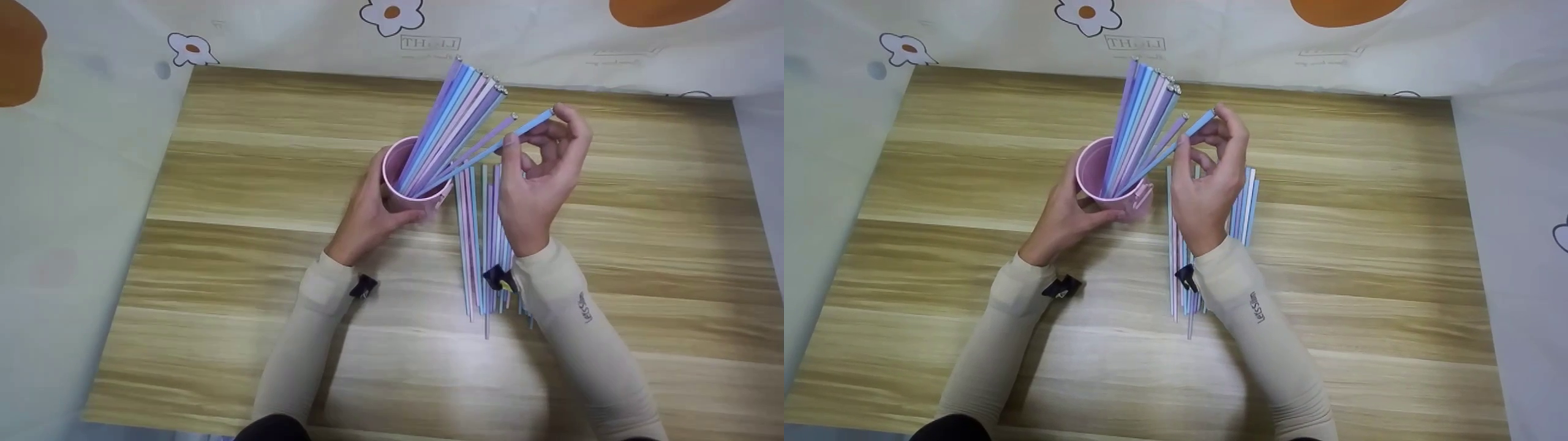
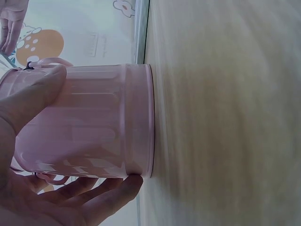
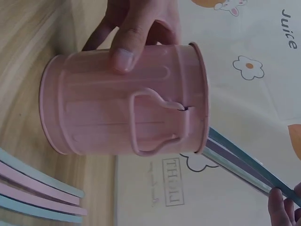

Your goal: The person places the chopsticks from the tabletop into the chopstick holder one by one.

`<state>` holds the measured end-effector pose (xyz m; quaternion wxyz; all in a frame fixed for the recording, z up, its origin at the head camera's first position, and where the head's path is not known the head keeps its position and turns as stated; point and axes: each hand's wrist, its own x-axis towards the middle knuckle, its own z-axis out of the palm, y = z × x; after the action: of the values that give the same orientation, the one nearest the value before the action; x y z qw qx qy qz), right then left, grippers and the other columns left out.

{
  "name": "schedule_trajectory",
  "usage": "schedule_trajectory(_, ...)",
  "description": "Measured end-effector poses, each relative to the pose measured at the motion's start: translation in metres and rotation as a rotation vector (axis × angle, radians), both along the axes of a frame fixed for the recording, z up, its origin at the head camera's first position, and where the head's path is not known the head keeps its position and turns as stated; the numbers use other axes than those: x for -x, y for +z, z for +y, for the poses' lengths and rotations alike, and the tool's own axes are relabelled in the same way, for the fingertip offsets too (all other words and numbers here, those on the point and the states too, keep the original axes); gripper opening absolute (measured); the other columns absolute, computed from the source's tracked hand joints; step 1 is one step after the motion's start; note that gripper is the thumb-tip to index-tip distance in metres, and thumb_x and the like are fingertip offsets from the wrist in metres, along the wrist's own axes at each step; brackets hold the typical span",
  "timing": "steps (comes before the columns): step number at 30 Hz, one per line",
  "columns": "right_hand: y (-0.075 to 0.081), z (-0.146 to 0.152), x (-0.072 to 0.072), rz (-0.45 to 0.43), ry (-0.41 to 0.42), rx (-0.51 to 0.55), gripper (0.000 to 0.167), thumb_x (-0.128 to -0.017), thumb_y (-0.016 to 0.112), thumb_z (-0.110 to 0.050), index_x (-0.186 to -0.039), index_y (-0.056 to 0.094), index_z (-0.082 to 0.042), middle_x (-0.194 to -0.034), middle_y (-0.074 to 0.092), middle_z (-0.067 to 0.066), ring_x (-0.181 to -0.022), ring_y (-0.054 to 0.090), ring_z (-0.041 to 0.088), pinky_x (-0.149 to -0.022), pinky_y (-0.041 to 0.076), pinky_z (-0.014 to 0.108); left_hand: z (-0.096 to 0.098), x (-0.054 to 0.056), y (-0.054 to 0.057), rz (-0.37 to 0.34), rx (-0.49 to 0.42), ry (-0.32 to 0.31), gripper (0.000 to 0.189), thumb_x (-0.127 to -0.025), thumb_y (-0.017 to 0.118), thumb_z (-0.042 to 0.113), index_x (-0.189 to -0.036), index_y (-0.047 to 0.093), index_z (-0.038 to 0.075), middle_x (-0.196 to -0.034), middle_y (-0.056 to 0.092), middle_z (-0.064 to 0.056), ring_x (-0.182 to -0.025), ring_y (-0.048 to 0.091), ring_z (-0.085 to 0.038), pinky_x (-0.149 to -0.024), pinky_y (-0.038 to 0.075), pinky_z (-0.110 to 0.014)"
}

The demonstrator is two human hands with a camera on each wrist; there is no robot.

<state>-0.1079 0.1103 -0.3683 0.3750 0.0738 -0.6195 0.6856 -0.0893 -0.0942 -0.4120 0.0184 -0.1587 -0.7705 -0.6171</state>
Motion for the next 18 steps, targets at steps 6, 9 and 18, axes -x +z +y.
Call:
schedule_trajectory(6, -0.009, -0.008, -0.002, -0.014, 0.013, -0.049, 0.045, -0.086, 0.062, 0.014, -0.127, 0.044, 0.007, -0.1, 0.052, 0.015, -0.086, 0.057, 0.032, -0.064, 0.06, 0.036, 0.0, 0.0, -0.001, 0.015, -0.008, 0.0, 0.095, -0.068, 0.087, -0.001, -0.148, 0.035, -0.001, -0.144, 0.049, -0.016, -0.13, 0.047, -0.028, -0.112, 0.035, -0.035)
schedule_trajectory(9, -0.012, -0.012, -0.002, -0.021, 0.006, -0.087, 0.044, -0.086, 0.063, 0.012, -0.126, 0.044, 0.008, -0.1, 0.053, 0.013, -0.086, 0.059, 0.03, -0.065, 0.06, 0.035, 0.0, 0.0, 0.0, 0.011, 0.012, 0.005, 0.095, -0.068, 0.088, -0.001, -0.147, 0.035, -0.001, -0.144, 0.048, -0.016, -0.13, 0.047, -0.027, -0.112, 0.034, -0.034)
schedule_trajectory(18, -0.017, -0.021, -0.002, -0.029, -0.016, -0.217, 0.044, -0.089, 0.063, 0.007, -0.129, 0.044, 0.007, -0.1, 0.056, 0.01, -0.088, 0.062, 0.024, -0.068, 0.061, 0.033, -0.002, -0.001, 0.001, -0.019, 0.019, 0.008, 0.099, -0.068, 0.089, 0.003, -0.149, 0.033, 0.002, -0.146, 0.046, -0.016, -0.133, 0.045, -0.026, -0.115, 0.032, -0.033)
